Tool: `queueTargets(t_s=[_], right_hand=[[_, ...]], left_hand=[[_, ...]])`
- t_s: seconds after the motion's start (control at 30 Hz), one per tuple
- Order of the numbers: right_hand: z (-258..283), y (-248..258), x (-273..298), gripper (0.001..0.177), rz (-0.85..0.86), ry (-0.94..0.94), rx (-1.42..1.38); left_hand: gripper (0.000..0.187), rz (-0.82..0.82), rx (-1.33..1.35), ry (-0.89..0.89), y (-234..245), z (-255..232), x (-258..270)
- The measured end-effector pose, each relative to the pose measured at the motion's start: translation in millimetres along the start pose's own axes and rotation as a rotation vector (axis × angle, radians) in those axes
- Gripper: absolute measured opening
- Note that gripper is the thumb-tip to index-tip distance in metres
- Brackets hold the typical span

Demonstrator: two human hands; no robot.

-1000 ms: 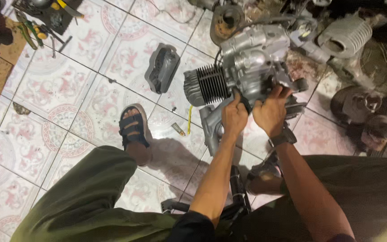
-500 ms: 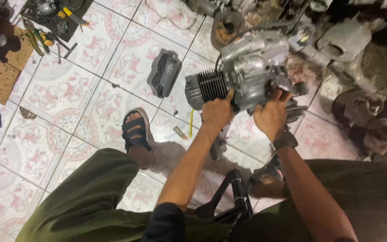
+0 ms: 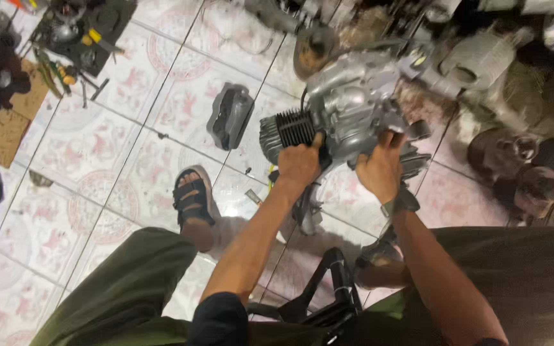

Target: The person uses a yellow-handled screwdriver to work on a silver engine block, specifically prying at the cylinder head area. They then switch to using a black rag to wipe and clean the engine surface.

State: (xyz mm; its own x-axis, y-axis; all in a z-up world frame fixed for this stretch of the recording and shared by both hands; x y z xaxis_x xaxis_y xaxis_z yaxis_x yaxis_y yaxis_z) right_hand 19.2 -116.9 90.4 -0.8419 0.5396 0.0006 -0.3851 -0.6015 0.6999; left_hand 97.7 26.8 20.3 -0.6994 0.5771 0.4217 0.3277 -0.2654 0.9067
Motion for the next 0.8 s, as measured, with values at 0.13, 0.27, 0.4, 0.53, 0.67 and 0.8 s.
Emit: queueTargets(t_s=[0.13, 0.27, 0.4, 0.53, 0.67, 0.8], right_hand=[[-22, -12, -9, 0.055, -0.004, -0.013, 0.000], [-15, -4, -4, 0.057, -0.008, 0.009, -0.008], [7, -3, -1, 0.058, -0.017, -0.002, 0.023], [-18, -7, -5, 0.055, -0.005, 0.020, -0.003], [-25, -12, -10, 0.060, -0.005, -0.031, 0.014], [-32, -16, -17, 0.064, 0.014, 0.018, 0.039]], left_hand=[[0.058, -0.039, 0.051, -0.029, 6, -9, -11], [0.056, -0.038, -0.031, -0.028, 18, -5, 7], [0.059, -0.005, 0.048, -0.068, 2, -11, -5], [0.059, -0.029, -0.069, -0.006, 1, 2, -3], [0.064, 0.006, 0.028, -0.041, 5, -7, -10], [0.062, 0.034, 0.012, 0.019, 21, -10, -1]])
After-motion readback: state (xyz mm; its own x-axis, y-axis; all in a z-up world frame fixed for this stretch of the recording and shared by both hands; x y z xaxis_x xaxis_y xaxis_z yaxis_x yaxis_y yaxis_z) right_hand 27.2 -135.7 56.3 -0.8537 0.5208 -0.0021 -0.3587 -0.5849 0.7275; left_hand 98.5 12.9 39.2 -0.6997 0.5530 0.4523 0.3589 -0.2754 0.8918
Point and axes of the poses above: each hand's wrist, its own x-axis away from the middle knuckle, its own y-axis out of the back of the hand, z = x × y, the point moved 7 cm from there along -x, towards the middle knuckle, and after that the axes turned 12 degrees about -x, right-handed, at the moved point
